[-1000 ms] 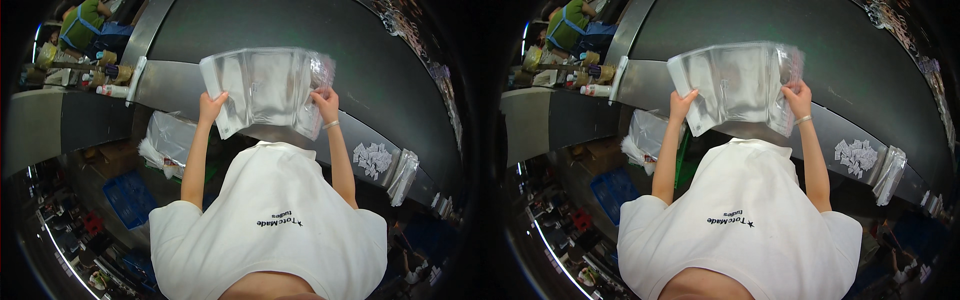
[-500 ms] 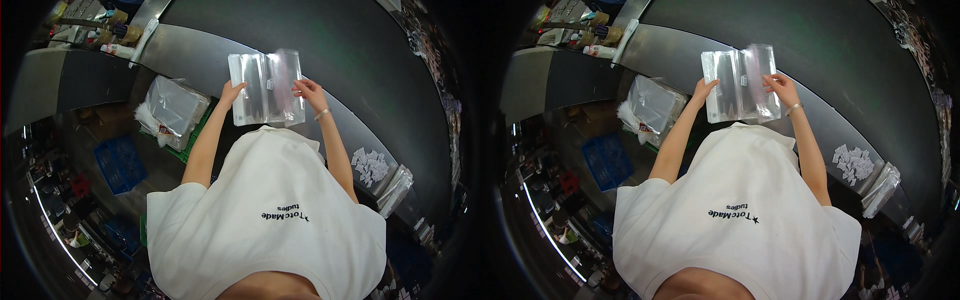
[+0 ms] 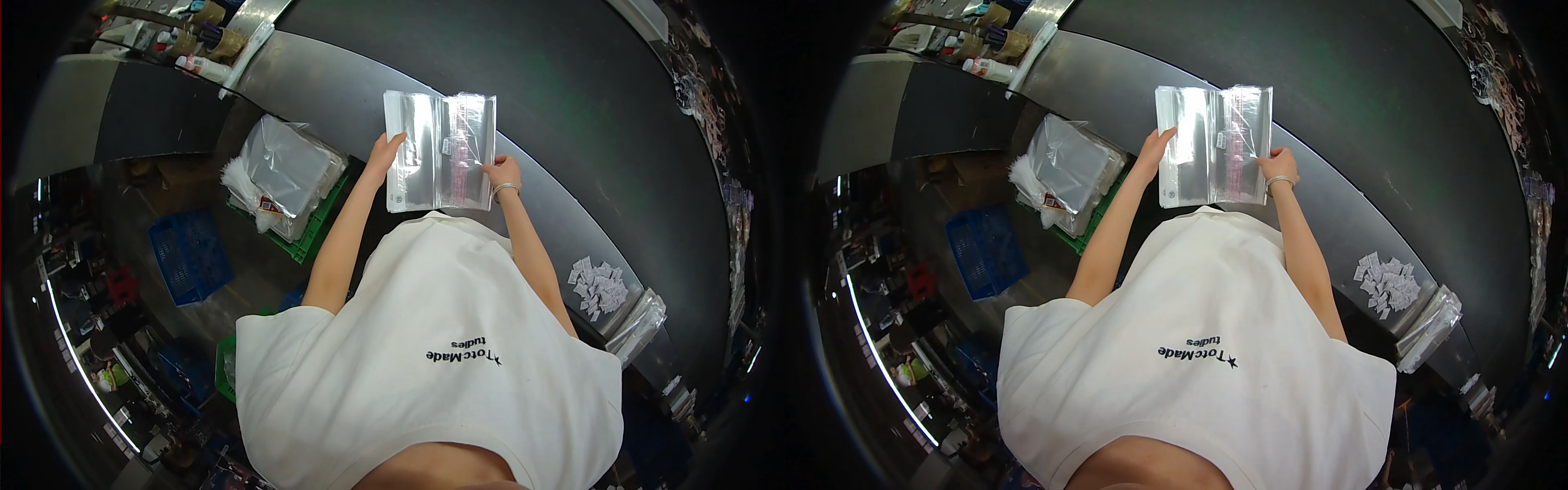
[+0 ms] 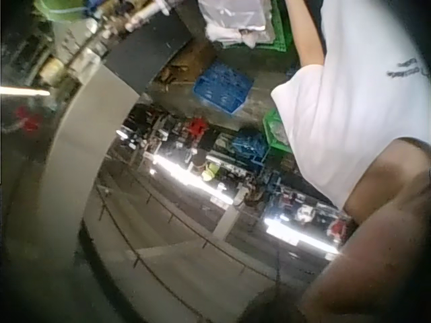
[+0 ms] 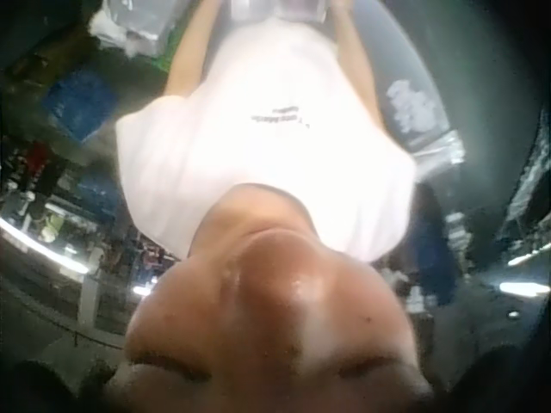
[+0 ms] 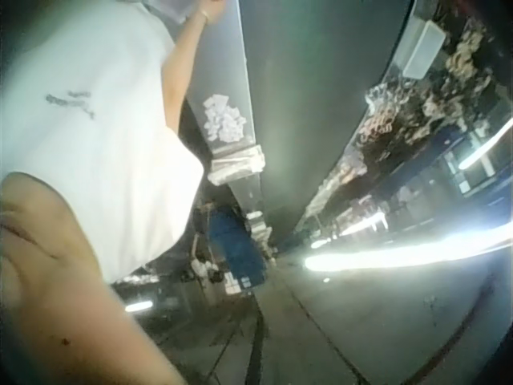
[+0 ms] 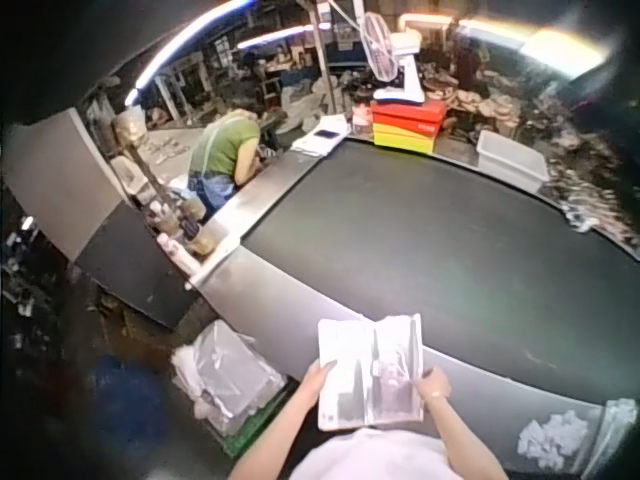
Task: The person retrieves clear plastic bags from a blue crate and places them on a table. They then pick up pairs of sandals, place them inside the bags, and seal them. The person repeats this process for multiple pairs of sandals, stacking the packaged items on the table.
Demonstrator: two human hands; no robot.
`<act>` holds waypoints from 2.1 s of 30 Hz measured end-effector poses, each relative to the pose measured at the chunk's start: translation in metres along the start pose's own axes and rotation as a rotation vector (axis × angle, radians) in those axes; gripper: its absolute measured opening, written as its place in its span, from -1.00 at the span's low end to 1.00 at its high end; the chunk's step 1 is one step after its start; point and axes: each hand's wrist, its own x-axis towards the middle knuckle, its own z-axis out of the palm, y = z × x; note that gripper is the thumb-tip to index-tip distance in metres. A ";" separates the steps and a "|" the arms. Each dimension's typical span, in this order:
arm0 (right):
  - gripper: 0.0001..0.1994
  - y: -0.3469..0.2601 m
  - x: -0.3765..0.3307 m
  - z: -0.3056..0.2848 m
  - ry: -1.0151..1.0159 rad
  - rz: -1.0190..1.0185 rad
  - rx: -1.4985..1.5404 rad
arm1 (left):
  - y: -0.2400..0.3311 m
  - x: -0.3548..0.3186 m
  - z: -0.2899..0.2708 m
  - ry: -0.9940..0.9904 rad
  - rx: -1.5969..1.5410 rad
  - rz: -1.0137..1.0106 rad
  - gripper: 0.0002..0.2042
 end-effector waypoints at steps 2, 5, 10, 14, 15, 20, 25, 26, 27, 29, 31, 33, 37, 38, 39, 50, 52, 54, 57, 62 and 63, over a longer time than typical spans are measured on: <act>-0.65 -0.009 0.001 -0.002 -0.118 0.036 -0.041 | 0.005 -0.005 0.003 -0.030 -0.005 0.006 -0.54; -0.71 -0.027 -0.014 -0.005 -0.047 -0.094 0.050 | 0.004 -0.009 0.002 -0.011 -0.064 -0.015 -0.52; -0.59 -0.088 -0.091 -0.020 -0.200 -0.371 0.136 | -0.023 0.002 -0.013 -0.054 -0.320 -0.055 -0.45; -0.45 -0.078 -0.091 -0.019 -0.352 -0.365 0.327 | -0.020 -0.002 -0.011 -0.089 -0.425 -0.074 -0.36; -0.49 -0.076 -0.089 -0.022 -0.294 -0.348 0.257 | -0.031 0.002 -0.017 -0.052 -0.476 -0.090 -0.41; -0.55 -0.018 -0.056 0.002 -0.262 -0.360 0.178 | -0.046 -0.001 -0.015 0.039 -0.245 0.065 -0.59; -0.60 -0.014 -0.060 0.011 -0.409 -0.309 0.329 | -0.037 -0.009 -0.009 0.211 -0.061 0.147 -0.62; -0.60 -0.019 -0.066 0.014 -0.424 -0.332 0.396 | -0.036 -0.016 -0.009 0.212 -0.155 0.210 -0.63; -0.60 -0.024 -0.071 0.017 -0.441 -0.351 0.458 | -0.033 -0.029 -0.012 0.194 -0.181 0.212 -0.63; -0.61 -0.033 -0.081 0.024 -0.629 -0.379 0.631 | -0.009 -0.062 -0.015 0.160 -0.280 0.262 -0.61; -0.62 -0.042 -0.092 0.025 -0.881 -0.312 0.721 | 0.009 -0.108 -0.015 0.129 -0.423 0.338 -0.60; -0.61 -0.055 -0.109 0.019 -1.189 -0.159 0.715 | 0.005 -0.138 -0.018 0.206 -0.446 0.387 -0.59; -0.64 -0.053 -0.115 0.037 -1.441 -0.143 0.703 | 0.001 -0.175 -0.026 0.355 -0.587 0.393 -0.58; -0.65 -0.050 -0.119 0.039 -1.413 -0.104 0.728 | -0.002 -0.180 -0.030 0.384 -0.634 0.387 -0.58; -0.65 -0.067 -0.139 0.031 -1.381 -0.073 0.748 | -0.005 -0.182 -0.033 0.404 -0.660 0.378 -0.58; -0.72 -0.136 -0.167 0.058 -0.742 -0.517 0.496 | 0.025 -0.149 -0.092 0.364 -0.465 0.486 -0.56; -0.67 -0.160 -0.170 0.062 -0.741 -0.553 0.536 | 0.038 -0.145 -0.109 0.336 -0.511 0.452 -0.56; -0.61 -0.186 -0.172 0.057 -0.607 -0.704 0.422 | 0.051 -0.142 -0.124 0.331 -0.487 0.503 -0.56; -0.63 -0.213 -0.155 0.063 -0.434 -0.757 0.461 | 0.060 -0.143 -0.148 0.387 -0.517 0.526 -0.55; -0.71 -0.275 -0.088 0.101 -0.421 -0.809 0.306 | 0.065 -0.162 -0.190 0.324 -0.894 0.420 -0.66; -0.72 -0.296 -0.078 0.109 -0.386 -0.855 0.238 | 0.063 -0.167 -0.202 0.119 -1.036 0.442 -0.70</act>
